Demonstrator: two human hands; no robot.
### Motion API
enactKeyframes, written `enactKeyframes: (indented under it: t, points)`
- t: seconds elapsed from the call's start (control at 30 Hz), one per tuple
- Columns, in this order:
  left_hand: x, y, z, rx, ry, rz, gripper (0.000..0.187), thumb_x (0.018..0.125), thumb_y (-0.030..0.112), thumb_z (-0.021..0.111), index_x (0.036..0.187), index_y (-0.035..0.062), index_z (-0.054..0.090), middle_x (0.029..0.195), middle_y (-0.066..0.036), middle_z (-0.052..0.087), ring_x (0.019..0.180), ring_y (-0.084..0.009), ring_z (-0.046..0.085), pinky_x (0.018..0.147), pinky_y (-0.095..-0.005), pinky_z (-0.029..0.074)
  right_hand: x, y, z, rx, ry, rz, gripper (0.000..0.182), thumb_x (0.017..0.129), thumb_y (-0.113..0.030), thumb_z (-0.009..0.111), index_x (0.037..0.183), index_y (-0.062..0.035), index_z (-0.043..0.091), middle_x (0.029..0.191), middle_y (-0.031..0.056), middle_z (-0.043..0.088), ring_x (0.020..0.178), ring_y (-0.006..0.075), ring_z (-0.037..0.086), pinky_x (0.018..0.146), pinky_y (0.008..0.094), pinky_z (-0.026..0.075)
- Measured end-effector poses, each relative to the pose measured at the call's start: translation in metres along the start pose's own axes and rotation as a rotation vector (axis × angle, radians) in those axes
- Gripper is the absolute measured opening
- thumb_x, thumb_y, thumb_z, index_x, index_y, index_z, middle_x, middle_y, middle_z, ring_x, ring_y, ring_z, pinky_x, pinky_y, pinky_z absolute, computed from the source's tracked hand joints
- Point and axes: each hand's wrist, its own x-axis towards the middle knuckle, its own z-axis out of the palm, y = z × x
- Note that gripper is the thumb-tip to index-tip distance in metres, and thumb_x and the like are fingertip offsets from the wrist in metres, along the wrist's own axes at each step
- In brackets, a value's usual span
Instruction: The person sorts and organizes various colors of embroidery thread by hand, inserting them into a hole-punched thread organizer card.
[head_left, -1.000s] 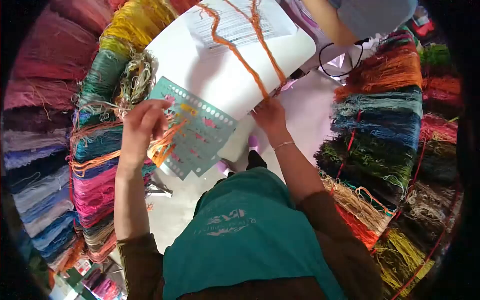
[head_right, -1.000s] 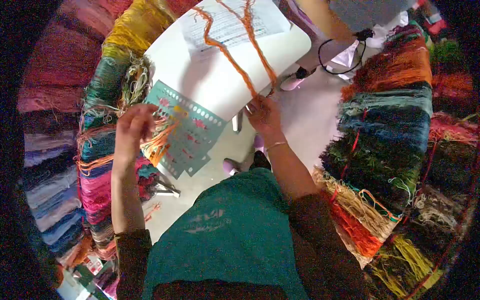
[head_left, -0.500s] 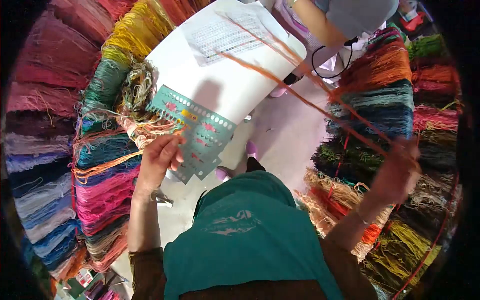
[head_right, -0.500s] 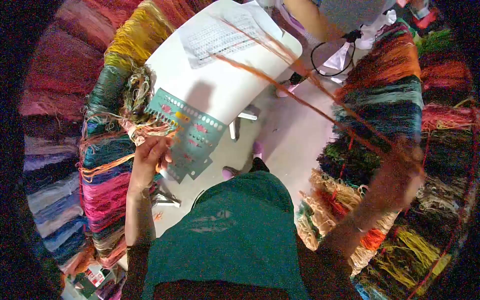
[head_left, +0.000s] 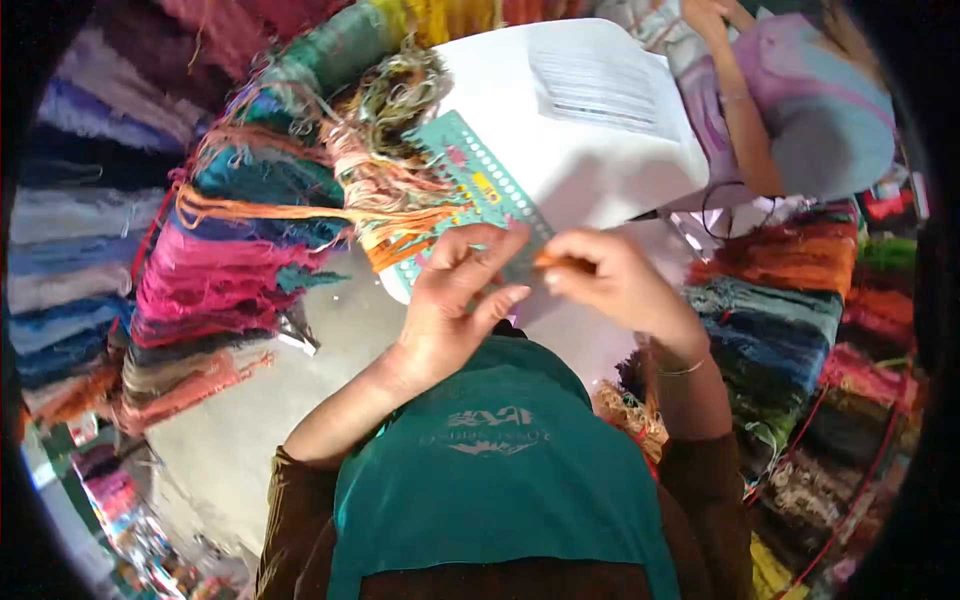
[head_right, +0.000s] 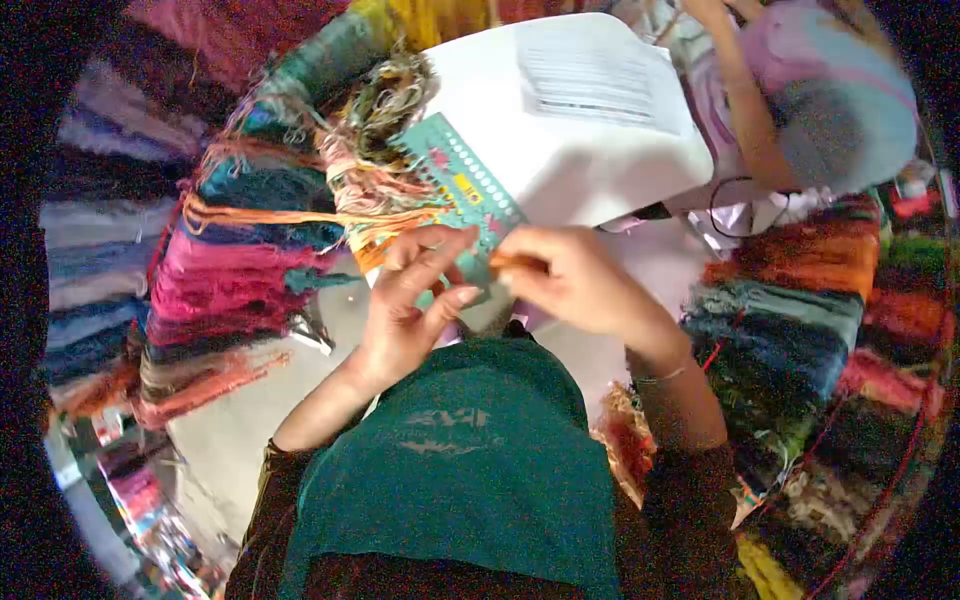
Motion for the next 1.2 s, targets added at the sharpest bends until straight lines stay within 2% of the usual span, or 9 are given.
enactKeyframes:
  t: [0.27, 0.4, 0.57, 0.63, 0.77, 0.8, 0.97, 1.03, 1.2]
  points:
    - [-0.022, -0.036, 0.006, 0.357, 0.199, 0.041, 0.015, 0.086, 0.016, 0.074, 0.087, 0.0038, 0.066, 0.082, -0.008, 0.062, 0.069, -0.0207, 0.062, 0.060, -0.0340, 0.051, 0.036, 0.028, 0.032, 0.261, -0.403, 0.341, 0.012, 0.091, -0.009, 0.065, 0.092, 0.0028, 0.062, 0.078, 0.0026, 0.067, 0.065, 0.0087, 0.063, 0.057, 0.0261, 0.051]
    - [-0.027, -0.044, 0.008, -0.287, 0.196, -0.549, 0.022, 0.096, 0.023, 0.066, 0.092, 0.0012, 0.062, 0.073, -0.001, 0.058, 0.065, -0.0081, 0.054, 0.057, -0.0264, 0.045, 0.042, 0.022, 0.044, -0.055, -0.072, -0.063, 0.013, 0.085, -0.007, 0.071, 0.095, -0.0027, 0.063, 0.079, 0.0089, 0.065, 0.069, 0.0170, 0.065, 0.059, 0.0329, 0.049]
    - [-0.027, -0.061, 0.009, -0.460, 0.304, -0.582, 0.025, 0.100, 0.026, 0.061, 0.091, 0.0027, 0.060, 0.069, 0.003, 0.055, 0.063, -0.0063, 0.050, 0.058, -0.0236, 0.043, 0.058, 0.041, 0.053, -0.420, 0.048, -0.489, 0.014, 0.084, -0.011, 0.072, 0.096, -0.0067, 0.065, 0.079, 0.0125, 0.066, 0.070, 0.0329, 0.065, 0.059, 0.0396, 0.050]
    - [-0.025, -0.062, 0.010, -0.533, 0.348, -0.616, 0.026, 0.100, 0.027, 0.061, 0.091, 0.0033, 0.059, 0.068, 0.003, 0.054, 0.062, -0.0064, 0.049, 0.057, -0.0234, 0.043, 0.073, 0.049, 0.058, -0.297, 0.116, -0.398, 0.008, 0.085, -0.008, 0.070, 0.091, -0.0047, 0.066, 0.080, 0.0130, 0.068, 0.071, 0.0285, 0.068, 0.060, 0.0365, 0.052]
    - [-0.020, -0.062, 0.010, -0.638, 0.449, -0.745, 0.041, 0.103, 0.023, 0.052, 0.136, -0.0011, 0.050, 0.114, -0.009, 0.061, 0.085, -0.0159, 0.065, 0.065, -0.0282, 0.052, 0.114, 0.085, 0.057, -0.117, 0.156, -0.134, 0.007, 0.084, -0.007, 0.069, 0.089, -0.0031, 0.067, 0.075, 0.0124, 0.070, 0.065, 0.0236, 0.069, 0.059, 0.0344, 0.052]
    - [-0.019, -0.060, 0.011, -0.634, 0.457, -0.746, 0.041, 0.103, 0.023, 0.052, 0.136, -0.0011, 0.050, 0.114, -0.009, 0.061, 0.085, -0.0159, 0.065, 0.065, -0.0282, 0.052, 0.119, 0.094, 0.059, -0.152, 0.134, -0.146, 0.007, 0.086, -0.001, 0.067, 0.091, 0.0006, 0.064, 0.076, 0.0037, 0.067, 0.070, 0.0051, 0.059, 0.062, 0.0242, 0.049]
    - [-0.011, -0.063, 0.015, -0.679, 0.463, -0.841, 0.040, 0.102, 0.014, 0.051, 0.139, -0.0004, 0.048, 0.108, -0.008, 0.062, 0.084, -0.0154, 0.064, 0.065, -0.0295, 0.052, 0.121, 0.110, 0.065, -0.234, 0.124, -0.223, 0.008, 0.082, 0.001, 0.066, 0.087, -0.0002, 0.060, 0.075, 0.0068, 0.065, 0.068, 0.0087, 0.059, 0.062, 0.0267, 0.049]
    - [-0.009, -0.075, 0.020, -0.648, 0.446, -0.810, 0.038, 0.101, 0.012, 0.050, 0.137, -0.0003, 0.050, 0.107, -0.008, 0.062, 0.081, -0.0150, 0.064, 0.063, -0.0293, 0.052, 0.120, 0.107, 0.063, -0.220, 0.155, -0.183, 0.012, 0.078, -0.004, 0.070, 0.085, -0.0060, 0.061, 0.075, 0.0103, 0.068, 0.068, 0.0304, 0.068, 0.060, 0.0381, 0.052]
    - [0.000, -0.086, 0.024, -0.504, 0.479, -0.677, 0.025, 0.099, 0.007, 0.051, 0.123, -0.0004, 0.056, 0.096, -0.009, 0.063, 0.066, -0.0134, 0.062, 0.053, -0.0277, 0.048, 0.120, 0.107, 0.062, -0.253, 0.150, -0.219, 0.013, 0.078, -0.004, 0.070, 0.086, -0.0054, 0.060, 0.075, 0.0105, 0.068, 0.068, 0.0305, 0.068, 0.060, 0.0380, 0.052]
